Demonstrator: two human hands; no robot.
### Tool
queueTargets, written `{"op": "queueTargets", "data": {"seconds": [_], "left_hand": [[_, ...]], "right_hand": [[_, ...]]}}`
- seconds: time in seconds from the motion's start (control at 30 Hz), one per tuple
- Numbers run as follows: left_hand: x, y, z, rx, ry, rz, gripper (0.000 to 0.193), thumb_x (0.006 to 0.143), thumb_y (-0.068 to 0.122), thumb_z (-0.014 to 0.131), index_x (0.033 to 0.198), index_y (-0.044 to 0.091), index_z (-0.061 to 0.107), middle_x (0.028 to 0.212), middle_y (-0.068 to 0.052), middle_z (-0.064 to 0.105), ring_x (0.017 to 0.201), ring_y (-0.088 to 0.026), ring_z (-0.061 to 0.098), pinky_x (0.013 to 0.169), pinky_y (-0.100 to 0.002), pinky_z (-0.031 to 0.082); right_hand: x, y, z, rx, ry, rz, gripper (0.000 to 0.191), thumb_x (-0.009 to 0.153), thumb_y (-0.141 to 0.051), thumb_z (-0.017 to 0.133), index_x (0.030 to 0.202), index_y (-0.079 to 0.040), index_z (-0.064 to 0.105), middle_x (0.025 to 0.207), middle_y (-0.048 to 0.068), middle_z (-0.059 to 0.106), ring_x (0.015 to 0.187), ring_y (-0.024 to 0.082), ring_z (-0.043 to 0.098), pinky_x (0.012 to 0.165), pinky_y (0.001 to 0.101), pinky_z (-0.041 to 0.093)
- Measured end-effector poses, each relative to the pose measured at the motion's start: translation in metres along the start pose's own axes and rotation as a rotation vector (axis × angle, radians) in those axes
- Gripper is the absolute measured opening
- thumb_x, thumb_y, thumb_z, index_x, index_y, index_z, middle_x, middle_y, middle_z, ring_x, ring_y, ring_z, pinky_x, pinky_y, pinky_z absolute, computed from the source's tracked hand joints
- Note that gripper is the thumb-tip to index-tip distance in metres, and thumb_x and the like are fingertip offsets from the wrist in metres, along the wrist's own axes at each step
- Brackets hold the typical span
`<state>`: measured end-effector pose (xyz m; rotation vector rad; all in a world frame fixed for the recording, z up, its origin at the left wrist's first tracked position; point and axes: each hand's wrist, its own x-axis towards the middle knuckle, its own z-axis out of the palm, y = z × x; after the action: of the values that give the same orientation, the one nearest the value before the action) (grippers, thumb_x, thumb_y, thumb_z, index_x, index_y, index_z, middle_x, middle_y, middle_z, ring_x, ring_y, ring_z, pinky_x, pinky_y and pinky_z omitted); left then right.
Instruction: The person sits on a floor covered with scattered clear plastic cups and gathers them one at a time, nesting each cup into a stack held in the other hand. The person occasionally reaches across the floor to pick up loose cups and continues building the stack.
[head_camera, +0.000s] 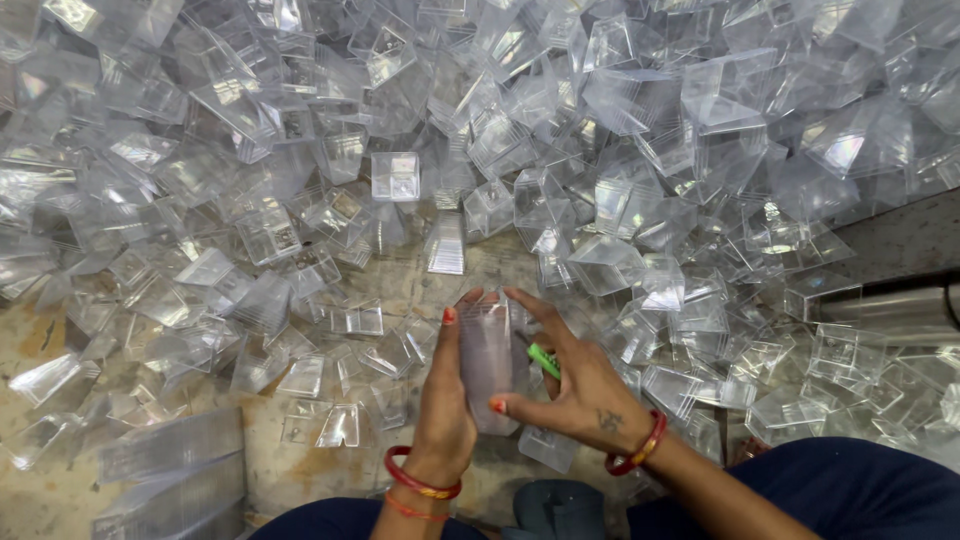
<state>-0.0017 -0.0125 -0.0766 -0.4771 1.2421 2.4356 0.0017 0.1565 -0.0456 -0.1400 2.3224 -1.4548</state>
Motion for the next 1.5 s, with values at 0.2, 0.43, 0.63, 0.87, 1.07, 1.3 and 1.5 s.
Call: {"op": "queueTargets", "data": {"seconds": [0.2, 0.43, 0.63, 0.87, 1.07, 1.3, 1.5], "left_hand": [[-0.005, 0.020, 0.001, -0.184, -0.264, -0.025, 0.072, 0.088, 0.015, 0.048, 0.159, 0.014, 0.032, 0.159, -0.004, 0.041, 0.143, -0.018, 0.045, 0.118, -0.039, 0.035], [-0.006, 0.013, 0.006, -0.178, -0.225, -0.130, 0.072, 0.090, 0.017, 0.055, 0.158, 0.020, 0.033, 0.153, -0.007, 0.045, 0.135, -0.024, 0.050, 0.110, -0.041, 0.042], [0.002, -0.008, 0.009, 0.336, -0.037, 0.115, 0.074, 0.091, 0.021, 0.064, 0.156, 0.009, 0.033, 0.149, -0.010, 0.050, 0.134, -0.018, 0.053, 0.109, -0.033, 0.044], [0.005, -0.017, -0.002, 0.416, -0.042, 0.106, 0.073, 0.091, 0.024, 0.060, 0.155, 0.003, 0.035, 0.144, -0.017, 0.057, 0.127, -0.024, 0.056, 0.107, -0.034, 0.042], [0.004, -0.009, -0.005, 0.539, -0.057, 0.189, 0.066, 0.098, 0.035, 0.042, 0.157, 0.005, 0.036, 0.158, -0.017, 0.046, 0.146, -0.025, 0.043, 0.118, -0.036, 0.029], [0.000, 0.001, 0.000, 0.553, -0.051, 0.138, 0.070, 0.093, 0.035, 0.039, 0.160, 0.014, 0.034, 0.152, -0.024, 0.050, 0.144, -0.034, 0.046, 0.118, -0.042, 0.028], [-0.003, 0.008, 0.008, 0.517, -0.102, 0.185, 0.072, 0.091, 0.029, 0.043, 0.160, 0.013, 0.031, 0.156, -0.022, 0.045, 0.144, -0.033, 0.045, 0.117, -0.042, 0.030]], "right_hand": [[0.002, -0.002, -0.009, 0.283, -0.003, 0.009, 0.108, 0.070, -0.032, 0.085, 0.161, -0.022, 0.028, 0.084, -0.004, 0.058, 0.057, 0.006, 0.039, 0.050, 0.0235, 0.032], [0.001, -0.005, -0.007, 0.091, 0.098, 0.037, 0.110, 0.059, -0.034, 0.090, 0.157, -0.025, 0.042, 0.069, -0.001, 0.048, 0.054, 0.007, 0.036, 0.050, 0.0235, 0.030], [0.003, -0.002, -0.010, 0.014, 0.222, -0.118, 0.101, 0.062, -0.037, 0.086, 0.152, -0.022, 0.043, 0.090, -0.003, 0.070, 0.063, 0.002, 0.064, 0.054, 0.0239, 0.052], [0.005, 0.002, -0.012, -0.098, 0.195, 0.030, 0.079, 0.076, -0.042, 0.078, 0.148, -0.025, 0.052, 0.092, 0.008, 0.068, 0.057, 0.013, 0.054, 0.053, 0.0296, 0.047], [0.011, 0.014, -0.021, 0.010, 0.184, -0.257, 0.057, 0.099, -0.043, 0.062, 0.147, -0.015, 0.051, 0.135, 0.011, 0.060, 0.118, 0.015, 0.057, 0.089, 0.0306, 0.050], [0.012, 0.024, -0.019, 0.291, 0.018, 0.154, 0.062, 0.085, -0.038, 0.071, 0.140, -0.015, 0.055, 0.113, 0.002, 0.066, 0.091, 0.009, 0.064, 0.068, 0.0274, 0.055], [0.011, 0.030, -0.019, 0.370, 0.003, 0.131, 0.052, 0.084, -0.031, 0.077, 0.126, -0.006, 0.061, 0.091, 0.000, 0.067, 0.071, 0.004, 0.058, 0.062, 0.0234, 0.048]]}}
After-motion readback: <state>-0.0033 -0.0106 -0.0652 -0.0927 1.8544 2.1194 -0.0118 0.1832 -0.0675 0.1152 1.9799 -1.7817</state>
